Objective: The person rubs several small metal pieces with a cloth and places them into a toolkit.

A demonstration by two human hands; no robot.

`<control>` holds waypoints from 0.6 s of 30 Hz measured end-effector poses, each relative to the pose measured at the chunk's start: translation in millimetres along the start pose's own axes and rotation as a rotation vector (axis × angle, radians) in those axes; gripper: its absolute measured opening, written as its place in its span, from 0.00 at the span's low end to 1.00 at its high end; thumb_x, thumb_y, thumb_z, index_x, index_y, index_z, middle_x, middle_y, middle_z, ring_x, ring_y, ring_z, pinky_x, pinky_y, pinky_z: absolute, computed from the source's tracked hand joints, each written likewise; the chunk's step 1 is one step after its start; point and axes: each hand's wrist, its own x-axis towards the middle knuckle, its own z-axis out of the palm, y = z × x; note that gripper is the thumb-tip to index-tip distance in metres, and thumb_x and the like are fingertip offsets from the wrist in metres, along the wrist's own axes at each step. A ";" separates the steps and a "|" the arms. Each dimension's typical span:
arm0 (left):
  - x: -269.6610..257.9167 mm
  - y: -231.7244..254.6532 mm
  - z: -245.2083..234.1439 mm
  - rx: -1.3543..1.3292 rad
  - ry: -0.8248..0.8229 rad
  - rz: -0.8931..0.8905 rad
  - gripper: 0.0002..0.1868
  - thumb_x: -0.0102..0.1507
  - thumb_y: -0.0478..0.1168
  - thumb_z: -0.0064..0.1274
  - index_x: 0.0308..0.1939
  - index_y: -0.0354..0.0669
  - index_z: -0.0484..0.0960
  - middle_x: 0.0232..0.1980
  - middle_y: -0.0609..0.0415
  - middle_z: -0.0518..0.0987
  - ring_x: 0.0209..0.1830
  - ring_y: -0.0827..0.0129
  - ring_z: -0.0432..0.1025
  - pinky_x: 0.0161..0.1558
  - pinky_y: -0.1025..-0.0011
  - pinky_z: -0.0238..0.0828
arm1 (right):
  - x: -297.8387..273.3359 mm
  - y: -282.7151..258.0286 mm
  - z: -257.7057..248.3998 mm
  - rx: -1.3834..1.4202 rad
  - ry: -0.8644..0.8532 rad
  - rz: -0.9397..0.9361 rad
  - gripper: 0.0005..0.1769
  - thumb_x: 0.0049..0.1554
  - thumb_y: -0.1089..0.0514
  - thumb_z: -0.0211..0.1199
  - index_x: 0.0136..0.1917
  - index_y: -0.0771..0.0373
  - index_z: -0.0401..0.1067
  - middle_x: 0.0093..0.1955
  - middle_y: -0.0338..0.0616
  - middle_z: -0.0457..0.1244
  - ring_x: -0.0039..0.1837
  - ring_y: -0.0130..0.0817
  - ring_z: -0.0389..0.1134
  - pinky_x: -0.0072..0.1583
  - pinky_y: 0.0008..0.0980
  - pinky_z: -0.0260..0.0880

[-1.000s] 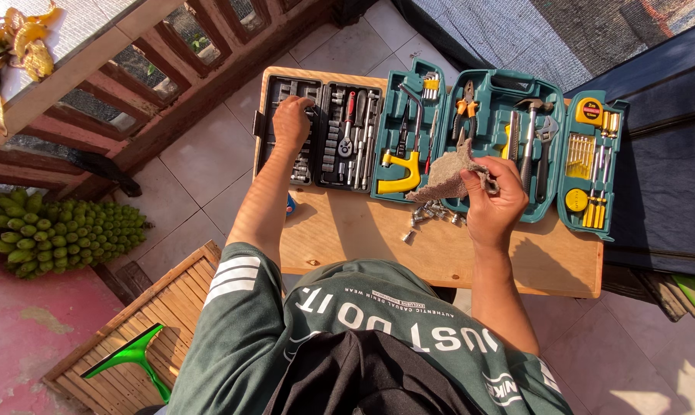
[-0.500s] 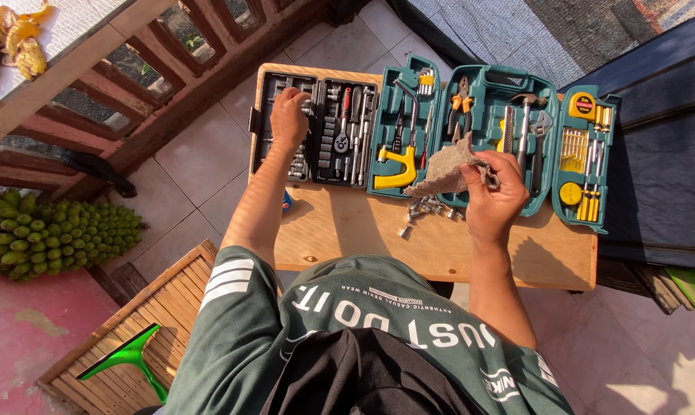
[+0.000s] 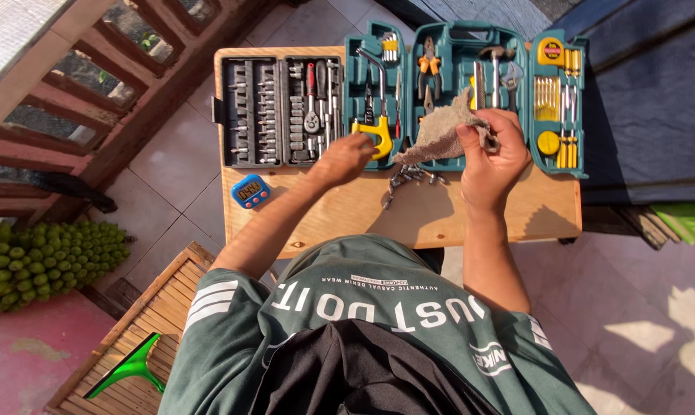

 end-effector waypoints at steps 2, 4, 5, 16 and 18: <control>-0.7 16.2 27.7 0.151 -0.193 0.101 0.17 0.61 0.32 0.50 0.53 0.44 0.84 0.59 0.49 0.77 0.58 0.57 0.71 0.52 0.59 0.74 | -2.7 -5.1 -2.8 -0.012 0.018 -0.003 0.11 0.63 0.69 0.72 0.57 0.72 0.73 0.56 0.41 0.65 0.53 0.24 0.66 0.57 0.24 0.68; -1.8 27.6 53.2 0.152 -0.254 0.164 0.20 0.60 0.32 0.50 0.56 0.46 0.83 0.60 0.50 0.76 0.59 0.57 0.69 0.54 0.59 0.73 | -7.3 -9.8 -7.0 -0.023 0.035 -0.007 0.11 0.63 0.70 0.72 0.57 0.72 0.73 0.56 0.41 0.65 0.53 0.25 0.66 0.57 0.24 0.68; -2.1 30.0 62.4 0.161 -0.303 0.215 0.24 0.59 0.32 0.50 0.59 0.48 0.83 0.61 0.51 0.74 0.60 0.57 0.67 0.56 0.60 0.72 | -7.9 -11.4 -9.2 -0.016 0.032 -0.019 0.11 0.63 0.70 0.72 0.57 0.72 0.73 0.56 0.41 0.65 0.54 0.25 0.66 0.58 0.24 0.68; 1.2 41.5 80.3 0.322 -0.445 0.345 0.13 0.64 0.42 0.49 0.50 0.52 0.84 0.60 0.55 0.73 0.62 0.61 0.66 0.58 0.61 0.71 | -16.8 -17.8 -22.2 -0.083 0.059 -0.043 0.11 0.63 0.70 0.72 0.57 0.72 0.74 0.55 0.42 0.65 0.54 0.25 0.66 0.58 0.24 0.68; -1.4 38.6 81.9 0.325 -0.459 0.338 0.12 0.64 0.42 0.48 0.50 0.51 0.84 0.59 0.56 0.73 0.61 0.62 0.66 0.57 0.61 0.71 | -17.3 -17.7 -21.8 -0.040 0.056 -0.021 0.11 0.63 0.69 0.72 0.57 0.72 0.74 0.55 0.42 0.65 0.54 0.25 0.66 0.58 0.24 0.68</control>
